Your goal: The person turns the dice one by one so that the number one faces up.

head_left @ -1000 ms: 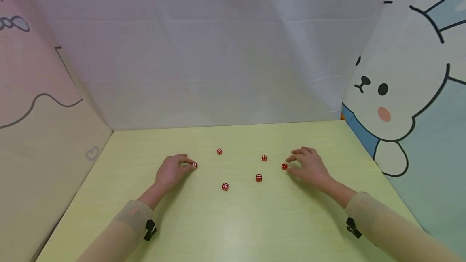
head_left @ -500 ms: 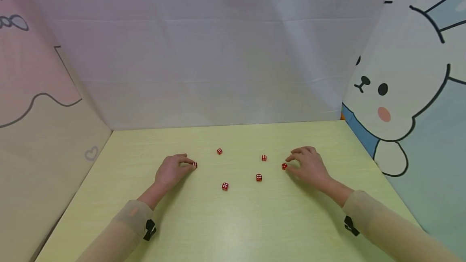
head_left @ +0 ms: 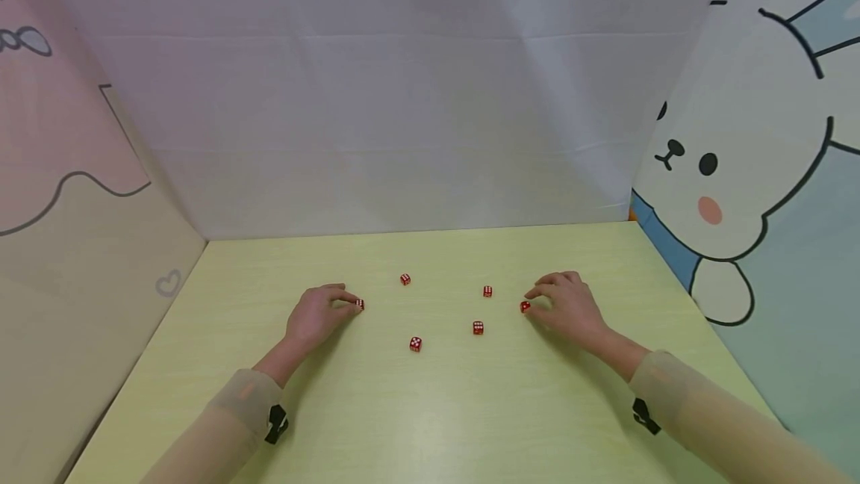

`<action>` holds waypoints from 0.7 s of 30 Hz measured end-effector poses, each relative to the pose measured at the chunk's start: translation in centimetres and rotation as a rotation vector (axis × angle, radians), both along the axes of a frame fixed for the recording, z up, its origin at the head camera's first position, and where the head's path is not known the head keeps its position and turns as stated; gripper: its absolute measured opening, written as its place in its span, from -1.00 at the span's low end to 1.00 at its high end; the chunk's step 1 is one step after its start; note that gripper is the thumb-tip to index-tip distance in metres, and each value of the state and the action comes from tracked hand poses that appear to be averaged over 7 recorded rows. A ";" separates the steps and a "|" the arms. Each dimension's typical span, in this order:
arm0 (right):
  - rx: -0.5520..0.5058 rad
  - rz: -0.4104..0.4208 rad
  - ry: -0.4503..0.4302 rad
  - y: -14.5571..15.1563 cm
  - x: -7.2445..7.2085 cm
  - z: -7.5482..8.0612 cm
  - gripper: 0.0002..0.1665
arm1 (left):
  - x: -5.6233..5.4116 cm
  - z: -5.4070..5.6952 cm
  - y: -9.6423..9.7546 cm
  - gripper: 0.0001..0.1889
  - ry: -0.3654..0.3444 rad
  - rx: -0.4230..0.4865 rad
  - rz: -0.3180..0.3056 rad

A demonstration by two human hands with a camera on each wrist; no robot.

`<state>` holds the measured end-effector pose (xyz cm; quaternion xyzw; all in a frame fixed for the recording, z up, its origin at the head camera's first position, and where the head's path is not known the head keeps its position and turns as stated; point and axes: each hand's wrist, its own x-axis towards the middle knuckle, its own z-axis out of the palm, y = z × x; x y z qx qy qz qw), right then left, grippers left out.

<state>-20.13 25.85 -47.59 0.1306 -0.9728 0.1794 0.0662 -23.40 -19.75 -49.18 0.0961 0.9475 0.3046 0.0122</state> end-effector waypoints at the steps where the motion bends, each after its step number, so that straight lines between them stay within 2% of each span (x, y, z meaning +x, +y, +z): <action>1: 0.002 0.000 0.001 0.0 0.0 0.0 -0.81 | 0.0 0.0 0.0 -0.85 0.000 -0.001 0.000; 21: 0.021 0.007 0.005 -0.1 -0.3 -0.1 -0.90 | -0.2 0.0 0.0 -0.84 -0.002 -0.017 -0.003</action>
